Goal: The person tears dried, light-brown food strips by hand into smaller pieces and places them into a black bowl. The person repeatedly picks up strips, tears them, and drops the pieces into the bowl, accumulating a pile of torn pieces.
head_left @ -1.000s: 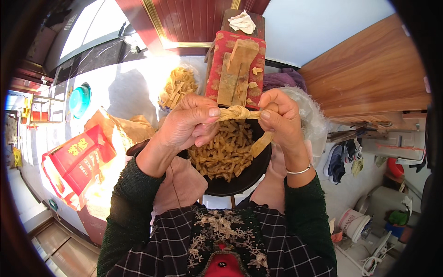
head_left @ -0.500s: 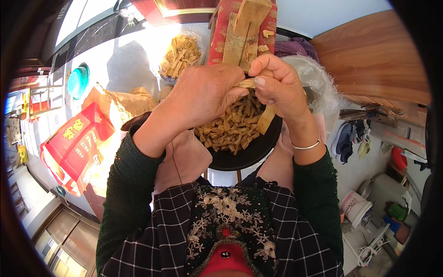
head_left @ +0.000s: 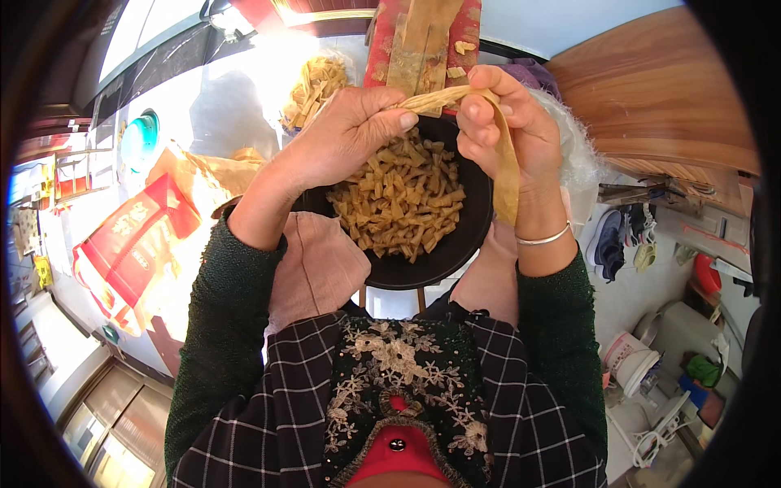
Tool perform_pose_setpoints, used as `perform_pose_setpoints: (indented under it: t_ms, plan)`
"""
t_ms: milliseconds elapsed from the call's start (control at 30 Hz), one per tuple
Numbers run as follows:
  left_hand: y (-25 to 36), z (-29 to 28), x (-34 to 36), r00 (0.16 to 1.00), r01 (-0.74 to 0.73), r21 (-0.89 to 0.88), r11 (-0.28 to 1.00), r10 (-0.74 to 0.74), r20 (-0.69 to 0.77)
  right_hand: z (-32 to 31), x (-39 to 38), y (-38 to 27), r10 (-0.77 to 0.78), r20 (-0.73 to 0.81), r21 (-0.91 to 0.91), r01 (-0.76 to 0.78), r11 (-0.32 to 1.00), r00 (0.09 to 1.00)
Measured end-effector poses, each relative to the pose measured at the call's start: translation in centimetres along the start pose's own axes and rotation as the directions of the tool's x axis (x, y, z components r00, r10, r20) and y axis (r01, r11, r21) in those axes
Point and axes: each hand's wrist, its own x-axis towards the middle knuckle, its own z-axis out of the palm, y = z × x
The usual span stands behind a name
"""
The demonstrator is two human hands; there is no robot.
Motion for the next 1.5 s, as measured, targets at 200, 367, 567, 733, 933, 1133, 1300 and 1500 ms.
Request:
perform_pose_setpoints:
  t_ms: [200,367,567,733,933,1133,1300,1500]
  plan:
    - [-0.4,1.4,0.4,0.988,0.154,-0.112,0.982,-0.154,0.008,0.2,0.0,-1.0,-0.159,-0.17,-0.496,0.055,0.866,0.973]
    - [-1.0,3.9,0.0,0.964,0.263,-0.122,0.957,-0.258,0.058,0.1,0.4,-0.5,-0.412,-0.221,-0.736,0.126,0.665,0.884]
    - [-0.6,6.8,-1.2,0.868,0.476,0.002,0.88,-0.47,0.161,0.0,-0.1,-1.6,-0.335,-0.101,-0.411,0.267,0.872,0.937]
    - [1.9,5.3,-0.5,0.978,0.115,-0.161,0.98,-0.084,0.191,1.9,-1.2,-1.4,-0.062,-0.18,-0.435,-0.023,0.9,0.982]
    - [4.1,5.2,3.0,0.981,-0.191,-0.588,0.786,0.161,-0.103,3.4,-0.8,0.2,0.286,-0.264,-0.379,-0.372,0.848,0.921]
    - [3.5,4.1,3.9,0.96,-0.143,-0.771,0.621,0.277,0.045,2.6,-1.2,0.6,0.289,-0.215,-0.154,-0.325,0.933,0.933]
    - [3.5,4.2,3.9,0.984,-0.103,-0.812,0.575,0.181,0.003,2.1,-0.7,0.8,0.275,-0.181,-0.106,-0.296,0.949,0.944]
    - [3.6,2.3,3.3,0.974,-0.19,-0.885,0.424,-0.032,-0.224,3.1,0.8,2.3,0.289,-0.38,-0.212,-0.387,0.897,0.879]
